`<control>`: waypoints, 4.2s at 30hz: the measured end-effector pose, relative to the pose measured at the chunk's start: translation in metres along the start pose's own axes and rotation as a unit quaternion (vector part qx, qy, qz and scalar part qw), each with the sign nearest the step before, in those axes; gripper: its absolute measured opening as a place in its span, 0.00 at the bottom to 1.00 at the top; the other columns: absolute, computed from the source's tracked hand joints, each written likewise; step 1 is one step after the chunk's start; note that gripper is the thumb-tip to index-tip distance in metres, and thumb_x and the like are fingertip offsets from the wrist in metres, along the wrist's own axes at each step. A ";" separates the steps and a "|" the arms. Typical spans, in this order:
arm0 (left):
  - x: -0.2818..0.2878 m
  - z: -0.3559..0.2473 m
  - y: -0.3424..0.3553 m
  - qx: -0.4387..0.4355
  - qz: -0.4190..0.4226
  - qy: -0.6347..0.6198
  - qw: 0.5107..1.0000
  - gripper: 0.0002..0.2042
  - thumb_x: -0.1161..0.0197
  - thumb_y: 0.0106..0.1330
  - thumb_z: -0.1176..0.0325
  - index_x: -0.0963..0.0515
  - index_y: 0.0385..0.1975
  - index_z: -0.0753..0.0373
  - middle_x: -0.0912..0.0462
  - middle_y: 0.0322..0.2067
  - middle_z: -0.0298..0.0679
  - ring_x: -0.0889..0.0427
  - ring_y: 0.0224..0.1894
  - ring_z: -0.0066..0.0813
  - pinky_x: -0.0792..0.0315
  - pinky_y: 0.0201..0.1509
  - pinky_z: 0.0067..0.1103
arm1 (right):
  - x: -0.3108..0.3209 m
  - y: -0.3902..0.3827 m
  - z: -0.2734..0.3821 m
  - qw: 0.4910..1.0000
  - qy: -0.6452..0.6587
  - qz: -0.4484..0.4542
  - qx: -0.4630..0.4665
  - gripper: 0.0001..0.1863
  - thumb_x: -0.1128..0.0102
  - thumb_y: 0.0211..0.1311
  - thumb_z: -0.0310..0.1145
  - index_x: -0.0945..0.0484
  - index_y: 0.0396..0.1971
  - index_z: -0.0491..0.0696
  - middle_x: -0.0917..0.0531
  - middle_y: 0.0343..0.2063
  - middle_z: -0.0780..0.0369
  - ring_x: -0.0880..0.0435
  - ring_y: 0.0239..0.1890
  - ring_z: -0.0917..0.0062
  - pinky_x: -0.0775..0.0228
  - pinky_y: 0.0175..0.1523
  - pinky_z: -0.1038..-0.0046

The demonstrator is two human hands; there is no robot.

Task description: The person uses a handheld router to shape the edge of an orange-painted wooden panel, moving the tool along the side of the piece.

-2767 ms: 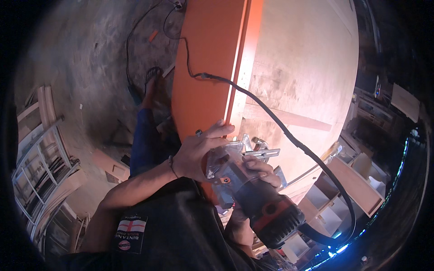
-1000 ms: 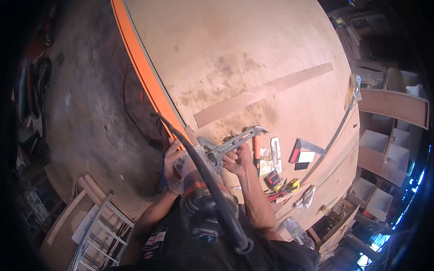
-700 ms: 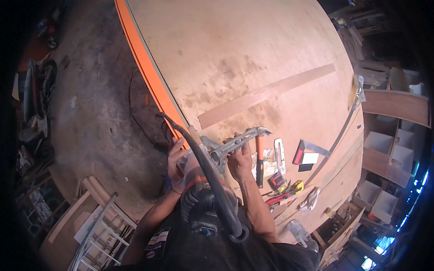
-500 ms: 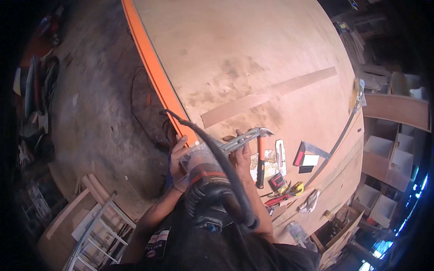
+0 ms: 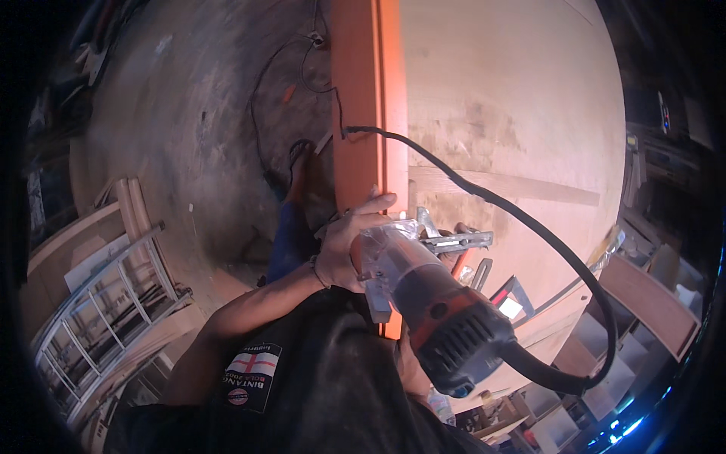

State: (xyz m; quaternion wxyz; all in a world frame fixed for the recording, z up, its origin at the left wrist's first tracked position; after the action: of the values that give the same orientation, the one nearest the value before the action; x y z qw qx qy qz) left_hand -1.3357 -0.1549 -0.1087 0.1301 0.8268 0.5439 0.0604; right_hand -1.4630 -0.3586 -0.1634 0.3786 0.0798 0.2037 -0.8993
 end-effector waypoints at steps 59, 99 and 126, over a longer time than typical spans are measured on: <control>-0.017 -0.026 0.005 0.003 0.207 0.292 0.934 0.45 0.19 0.51 0.62 0.38 0.68 0.65 0.25 0.58 0.45 0.25 0.59 0.39 0.26 0.62 0.32 | -0.053 0.034 -0.012 0.952 0.272 0.134 -0.032 0.25 0.57 0.80 0.52 0.25 0.53 0.44 0.21 0.40 0.65 0.24 0.38 0.81 0.30 0.43 0.77; -0.031 -0.033 0.026 -0.014 0.111 0.257 0.960 0.35 0.20 0.38 0.60 0.24 0.48 0.67 0.32 0.55 0.45 0.34 0.67 0.49 0.50 0.79 0.46 | -0.056 0.032 -0.015 0.958 0.282 0.048 -0.018 0.26 0.59 0.79 0.53 0.28 0.41 0.42 0.25 0.34 0.61 0.27 0.36 0.76 0.34 0.45 0.73; -0.029 -0.044 0.031 0.018 0.024 0.023 0.999 0.32 0.21 0.46 0.59 0.25 0.51 0.64 0.26 0.56 0.46 0.24 0.58 0.42 0.36 0.70 0.38 | -0.010 -0.010 0.095 0.975 -0.102 0.009 0.199 0.22 0.35 0.66 0.39 0.24 0.53 0.42 0.22 0.41 0.62 0.23 0.41 0.78 0.28 0.46 0.74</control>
State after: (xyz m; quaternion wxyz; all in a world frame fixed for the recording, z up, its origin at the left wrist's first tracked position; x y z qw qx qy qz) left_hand -1.3301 -0.1869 -0.0568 0.1013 0.8403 0.5276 0.0722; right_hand -1.4616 -0.3864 -0.0719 0.3824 0.0628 -0.0197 -0.9217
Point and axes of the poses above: each hand's wrist, its own y-axis towards the middle knuckle, its own x-axis out of the back of the hand, z = x × y, the point moved 5 cm from there along y, towards the middle knuckle
